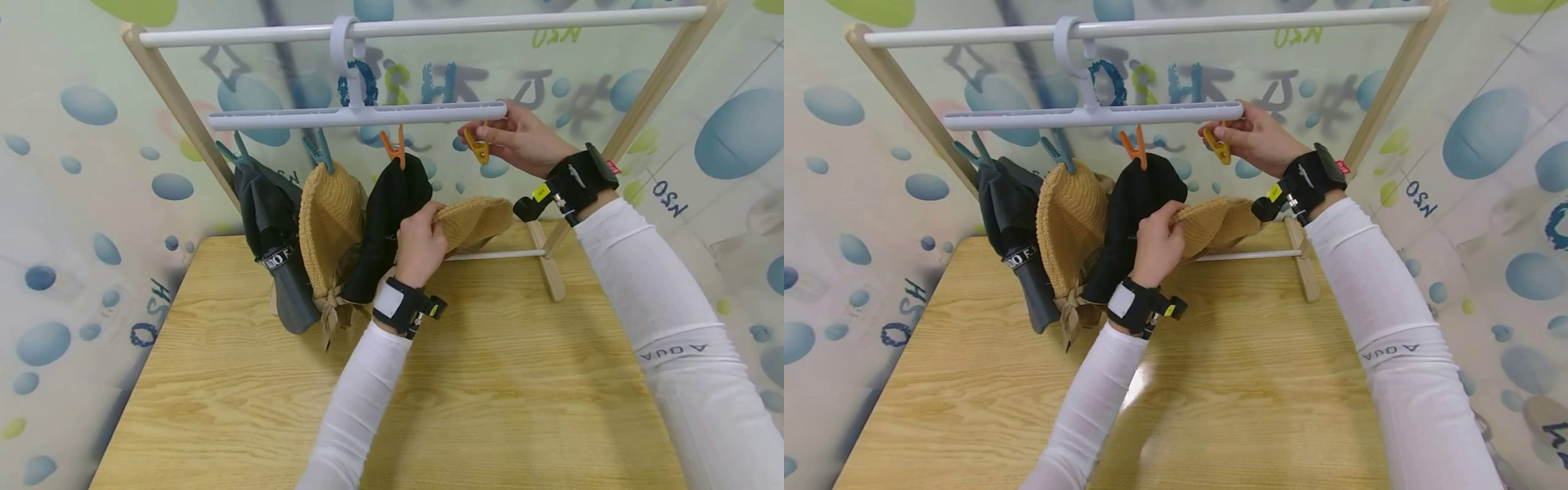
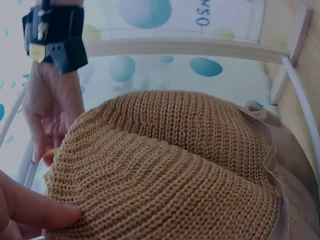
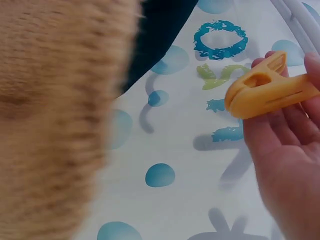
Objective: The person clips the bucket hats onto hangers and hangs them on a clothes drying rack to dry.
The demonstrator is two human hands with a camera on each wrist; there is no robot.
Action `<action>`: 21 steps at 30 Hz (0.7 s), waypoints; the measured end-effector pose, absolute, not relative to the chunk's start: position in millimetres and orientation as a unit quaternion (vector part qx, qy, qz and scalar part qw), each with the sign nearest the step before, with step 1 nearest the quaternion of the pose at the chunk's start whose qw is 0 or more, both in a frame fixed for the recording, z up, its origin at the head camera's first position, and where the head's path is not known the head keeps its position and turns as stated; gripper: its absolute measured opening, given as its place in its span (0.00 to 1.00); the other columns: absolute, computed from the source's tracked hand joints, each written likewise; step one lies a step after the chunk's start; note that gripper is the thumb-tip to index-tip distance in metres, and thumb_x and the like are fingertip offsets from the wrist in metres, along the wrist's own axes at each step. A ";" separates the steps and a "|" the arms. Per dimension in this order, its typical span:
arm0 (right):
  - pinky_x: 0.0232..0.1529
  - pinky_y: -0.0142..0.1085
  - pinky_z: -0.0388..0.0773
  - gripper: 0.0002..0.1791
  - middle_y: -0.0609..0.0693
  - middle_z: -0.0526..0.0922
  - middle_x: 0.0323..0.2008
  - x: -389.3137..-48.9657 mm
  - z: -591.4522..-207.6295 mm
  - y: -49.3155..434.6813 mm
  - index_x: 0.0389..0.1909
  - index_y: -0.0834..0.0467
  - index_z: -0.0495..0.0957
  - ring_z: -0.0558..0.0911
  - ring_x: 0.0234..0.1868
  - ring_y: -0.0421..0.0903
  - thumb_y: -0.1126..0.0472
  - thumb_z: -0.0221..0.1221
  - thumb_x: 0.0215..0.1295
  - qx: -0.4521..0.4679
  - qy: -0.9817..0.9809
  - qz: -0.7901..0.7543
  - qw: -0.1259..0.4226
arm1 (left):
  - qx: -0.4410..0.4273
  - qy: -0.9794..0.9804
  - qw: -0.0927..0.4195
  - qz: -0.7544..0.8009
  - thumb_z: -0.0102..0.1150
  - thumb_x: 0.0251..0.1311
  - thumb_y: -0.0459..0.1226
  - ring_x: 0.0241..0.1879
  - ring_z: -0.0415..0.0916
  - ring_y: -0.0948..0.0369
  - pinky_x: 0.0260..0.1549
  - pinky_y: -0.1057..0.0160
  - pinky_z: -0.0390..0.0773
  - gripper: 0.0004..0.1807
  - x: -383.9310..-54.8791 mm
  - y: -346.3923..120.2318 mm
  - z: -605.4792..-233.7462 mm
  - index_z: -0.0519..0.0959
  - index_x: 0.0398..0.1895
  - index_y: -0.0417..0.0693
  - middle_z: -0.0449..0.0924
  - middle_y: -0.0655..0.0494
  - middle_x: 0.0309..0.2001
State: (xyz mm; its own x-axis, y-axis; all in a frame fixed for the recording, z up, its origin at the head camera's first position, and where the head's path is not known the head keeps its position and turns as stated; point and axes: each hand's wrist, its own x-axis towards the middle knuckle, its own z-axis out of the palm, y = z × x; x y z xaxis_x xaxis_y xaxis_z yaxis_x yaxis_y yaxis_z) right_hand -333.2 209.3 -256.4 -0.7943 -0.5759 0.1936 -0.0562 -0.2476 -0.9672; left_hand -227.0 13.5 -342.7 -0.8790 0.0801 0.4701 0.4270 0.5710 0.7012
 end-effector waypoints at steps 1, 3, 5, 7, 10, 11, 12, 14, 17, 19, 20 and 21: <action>0.53 0.36 0.73 0.14 0.59 0.80 0.47 -333.0 -256.2 209.3 0.53 0.66 0.64 0.78 0.53 0.50 0.71 0.52 0.69 -0.266 0.586 -0.744 0.178 | -0.145 -0.861 0.198 -0.444 0.49 0.64 0.23 0.18 0.67 0.54 0.21 0.62 0.62 0.13 -228.3 12.4 -341.5 0.80 0.48 0.34 0.75 0.45 0.21; 0.52 0.37 0.73 0.13 0.59 0.79 0.46 -332.4 -255.8 209.1 0.51 0.66 0.64 0.77 0.52 0.51 0.71 0.52 0.69 -0.258 0.588 -0.746 0.180 | -0.138 -0.859 0.200 -0.450 0.49 0.65 0.23 0.17 0.66 0.54 0.21 0.63 0.60 0.13 -231.2 10.8 -338.7 0.79 0.49 0.34 0.73 0.45 0.19; 0.51 0.38 0.74 0.12 0.60 0.78 0.46 -331.4 -255.7 208.6 0.49 0.67 0.63 0.77 0.51 0.51 0.72 0.52 0.68 -0.247 0.589 -0.747 0.182 | -0.128 -0.860 0.202 -0.451 0.48 0.65 0.24 0.18 0.68 0.52 0.21 0.62 0.62 0.13 -234.1 9.7 -335.6 0.79 0.49 0.35 0.74 0.45 0.21; 0.51 0.38 0.74 0.12 0.60 0.78 0.46 -330.3 -255.8 208.1 0.49 0.67 0.64 0.78 0.50 0.51 0.72 0.53 0.68 -0.238 0.593 -0.748 0.181 | -0.118 -0.860 0.201 -0.454 0.48 0.66 0.25 0.21 0.72 0.50 0.23 0.60 0.64 0.13 -236.0 8.8 -332.4 0.79 0.49 0.35 0.78 0.43 0.26; 0.52 0.37 0.74 0.12 0.60 0.78 0.46 -329.2 -256.9 207.3 0.49 0.67 0.65 0.78 0.51 0.50 0.73 0.54 0.67 -0.230 0.588 -0.756 0.173 | -0.102 -0.861 0.201 -0.456 0.49 0.66 0.25 0.26 0.75 0.48 0.25 0.57 0.67 0.13 -238.5 7.6 -328.5 0.79 0.49 0.36 0.82 0.41 0.35; 0.52 0.37 0.74 0.12 0.60 0.78 0.46 -329.1 -257.5 207.1 0.48 0.67 0.66 0.79 0.50 0.50 0.73 0.54 0.67 -0.231 0.586 -0.758 0.169 | -0.098 -0.862 0.200 -0.456 0.48 0.66 0.25 0.26 0.75 0.48 0.25 0.57 0.67 0.13 -239.2 7.3 -327.7 0.79 0.49 0.36 0.82 0.41 0.36; 0.51 0.37 0.74 0.11 0.60 0.78 0.45 -329.2 -258.3 206.8 0.48 0.67 0.67 0.79 0.50 0.50 0.74 0.54 0.66 -0.233 0.584 -0.760 0.164 | -0.096 -0.862 0.197 -0.458 0.48 0.67 0.25 0.26 0.75 0.48 0.25 0.56 0.66 0.13 -239.4 7.1 -326.9 0.79 0.50 0.36 0.82 0.41 0.35; 0.51 0.36 0.74 0.10 0.60 0.78 0.44 -329.4 -260.0 205.8 0.46 0.67 0.69 0.79 0.49 0.50 0.75 0.54 0.66 -0.236 0.575 -0.768 0.157 | -0.092 -0.862 0.196 -0.457 0.48 0.66 0.25 0.25 0.74 0.48 0.24 0.58 0.65 0.13 -240.4 6.9 -327.1 0.79 0.50 0.36 0.82 0.41 0.34; 0.49 0.36 0.74 0.09 0.60 0.78 0.42 -329.9 -262.6 203.8 0.44 0.67 0.71 0.79 0.47 0.50 0.77 0.54 0.65 -0.238 0.561 -0.779 0.147 | -0.089 -0.861 0.196 -0.461 0.48 0.66 0.25 0.23 0.72 0.50 0.23 0.61 0.61 0.13 -240.5 6.9 -326.6 0.79 0.50 0.36 0.80 0.42 0.31; 0.49 0.36 0.74 0.09 0.60 0.78 0.42 -329.9 -263.9 202.1 0.43 0.68 0.72 0.80 0.46 0.50 0.78 0.54 0.64 -0.234 0.549 -0.790 0.141 | -0.086 -0.859 0.197 -0.464 0.47 0.66 0.25 0.21 0.70 0.51 0.22 0.63 0.59 0.13 -240.3 7.1 -325.7 0.79 0.50 0.36 0.78 0.43 0.27; 0.49 0.36 0.74 0.08 0.60 0.78 0.42 -329.9 -264.5 201.4 0.42 0.68 0.72 0.80 0.46 0.50 0.78 0.54 0.63 -0.233 0.547 -0.792 0.137 | -0.085 -0.858 0.197 -0.466 0.47 0.67 0.25 0.20 0.69 0.51 0.22 0.63 0.58 0.13 -240.1 7.3 -324.8 0.79 0.50 0.36 0.77 0.43 0.26; 0.50 0.36 0.75 0.08 0.60 0.77 0.42 -330.0 -265.0 200.8 0.42 0.68 0.72 0.81 0.45 0.50 0.79 0.54 0.63 -0.232 0.544 -0.795 0.133 | -0.085 -0.857 0.197 -0.469 0.47 0.67 0.25 0.20 0.68 0.52 0.21 0.64 0.57 0.13 -240.0 7.5 -323.8 0.79 0.50 0.36 0.77 0.43 0.25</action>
State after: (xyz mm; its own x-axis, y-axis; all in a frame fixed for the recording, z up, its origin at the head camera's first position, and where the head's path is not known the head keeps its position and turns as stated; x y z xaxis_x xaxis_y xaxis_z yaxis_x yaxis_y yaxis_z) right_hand -330.0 200.8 -265.0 -0.8567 -0.4647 0.2240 -0.0409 -0.3717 -0.9275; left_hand -240.0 7.5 -323.8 -0.9084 -0.0396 0.4162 0.3293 0.5456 0.7706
